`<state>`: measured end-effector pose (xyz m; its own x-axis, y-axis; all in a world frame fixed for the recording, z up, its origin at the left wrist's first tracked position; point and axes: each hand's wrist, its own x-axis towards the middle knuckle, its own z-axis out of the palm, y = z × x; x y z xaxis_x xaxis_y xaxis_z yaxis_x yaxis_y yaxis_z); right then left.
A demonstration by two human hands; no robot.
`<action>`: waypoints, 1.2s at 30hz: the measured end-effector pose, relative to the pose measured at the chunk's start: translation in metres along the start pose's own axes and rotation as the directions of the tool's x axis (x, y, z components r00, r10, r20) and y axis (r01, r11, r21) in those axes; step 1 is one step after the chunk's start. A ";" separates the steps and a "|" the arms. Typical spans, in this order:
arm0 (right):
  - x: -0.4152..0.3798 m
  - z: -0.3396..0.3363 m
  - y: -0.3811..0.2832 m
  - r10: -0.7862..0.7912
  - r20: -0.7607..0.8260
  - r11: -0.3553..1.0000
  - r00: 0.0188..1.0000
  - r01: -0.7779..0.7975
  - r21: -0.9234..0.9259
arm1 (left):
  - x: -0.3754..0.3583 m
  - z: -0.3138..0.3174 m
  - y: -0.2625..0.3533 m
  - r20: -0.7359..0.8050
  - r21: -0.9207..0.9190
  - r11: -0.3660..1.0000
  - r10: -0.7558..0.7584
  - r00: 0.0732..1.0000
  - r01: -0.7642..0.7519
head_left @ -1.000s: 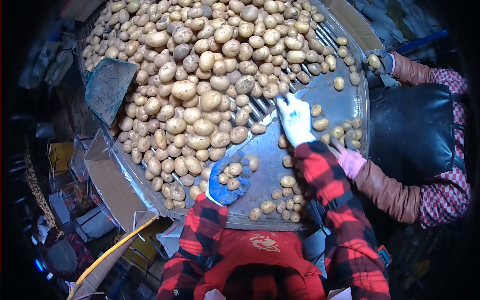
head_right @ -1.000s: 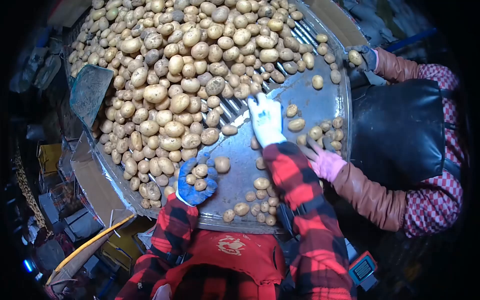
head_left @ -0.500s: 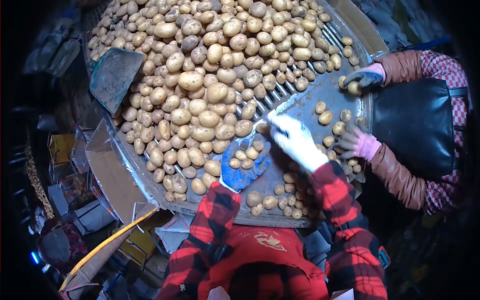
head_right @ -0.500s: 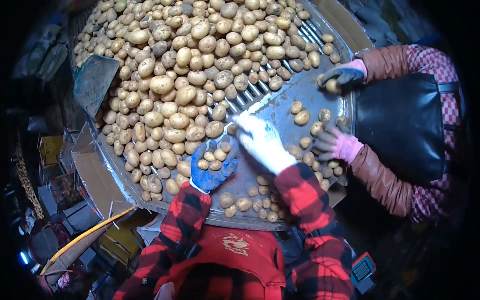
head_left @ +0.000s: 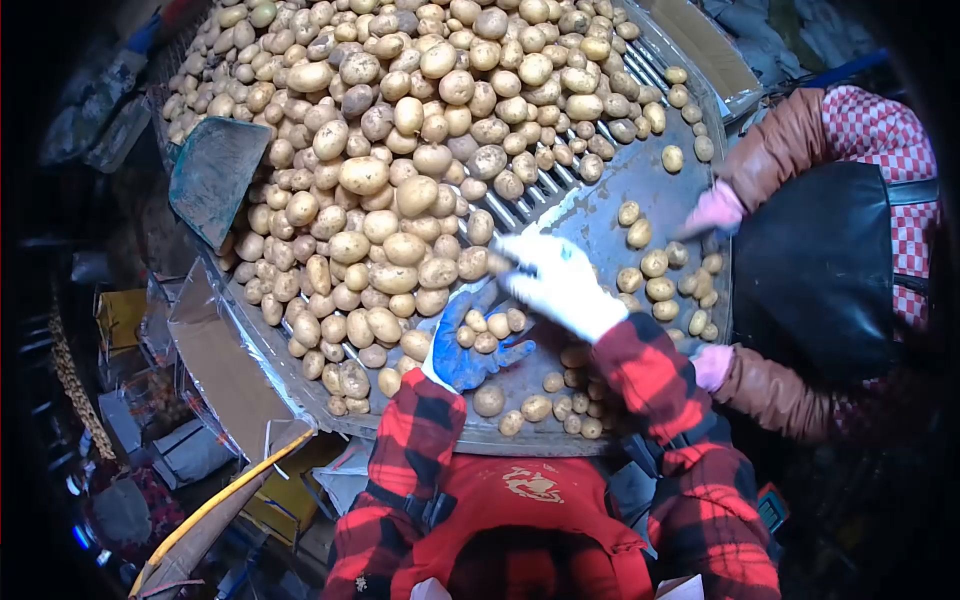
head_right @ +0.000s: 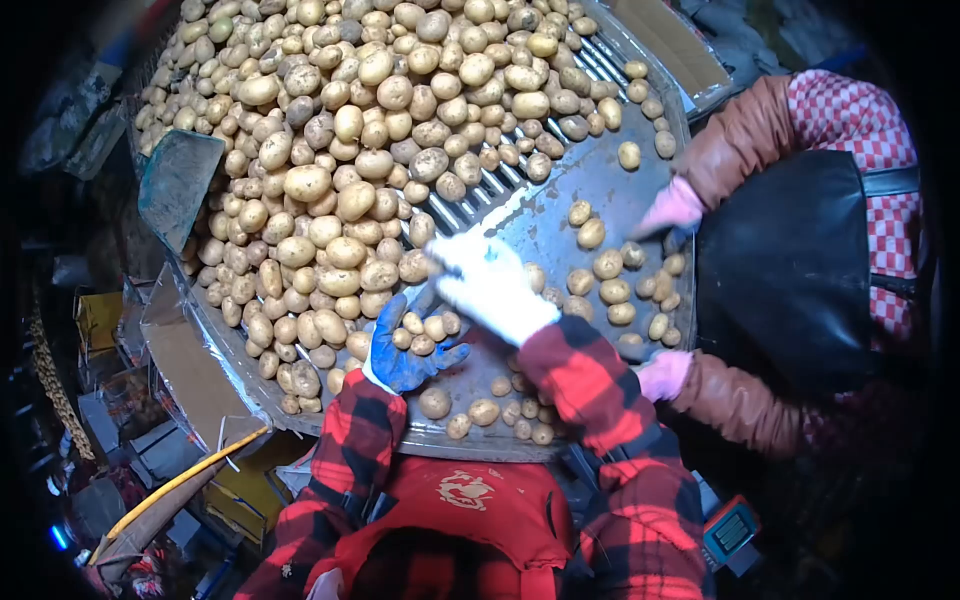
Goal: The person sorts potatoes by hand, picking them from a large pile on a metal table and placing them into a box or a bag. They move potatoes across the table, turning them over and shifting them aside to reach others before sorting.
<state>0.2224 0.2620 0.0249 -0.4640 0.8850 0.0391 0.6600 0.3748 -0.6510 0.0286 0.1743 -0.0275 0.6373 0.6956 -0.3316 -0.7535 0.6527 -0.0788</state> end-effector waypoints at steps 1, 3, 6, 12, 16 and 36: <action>-0.010 -0.007 -0.008 -0.090 0.065 0.996 0.994 0.090 -0.008 | 0.003 0.005 0.000 -0.051 0.015 1.000 -0.007 0.999 0.008; -0.009 -0.016 -0.005 -0.122 0.002 0.992 0.992 0.122 -0.027 | 0.013 -0.025 -0.002 -0.019 0.144 0.988 0.065 0.998 -0.061; 0.029 -0.031 0.050 -0.097 -0.217 0.939 0.971 0.017 -0.344 | 0.022 -0.014 -0.004 -0.072 0.858 0.514 0.120 0.990 0.000; 0.110 -0.010 0.122 0.311 -0.218 0.362 0.925 -0.328 -0.873 | 0.009 -0.003 0.002 -0.152 0.392 0.919 0.025 0.988 0.037; 0.089 -0.026 0.151 0.370 -0.249 0.678 0.895 -0.444 -0.585 | -0.021 -0.014 -0.002 -0.154 0.180 0.982 0.082 0.985 -0.053; 0.101 0.009 0.112 0.172 -0.260 0.848 0.950 -0.277 -0.451 | -0.055 -0.053 -0.048 -0.200 0.692 0.722 0.162 0.966 0.023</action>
<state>0.2438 0.3904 -0.0510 -0.1737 0.9772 0.1223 0.9551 0.1974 -0.2208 0.0213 0.0891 -0.0558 0.4615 0.7176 -0.5215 -0.4177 0.6944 0.5859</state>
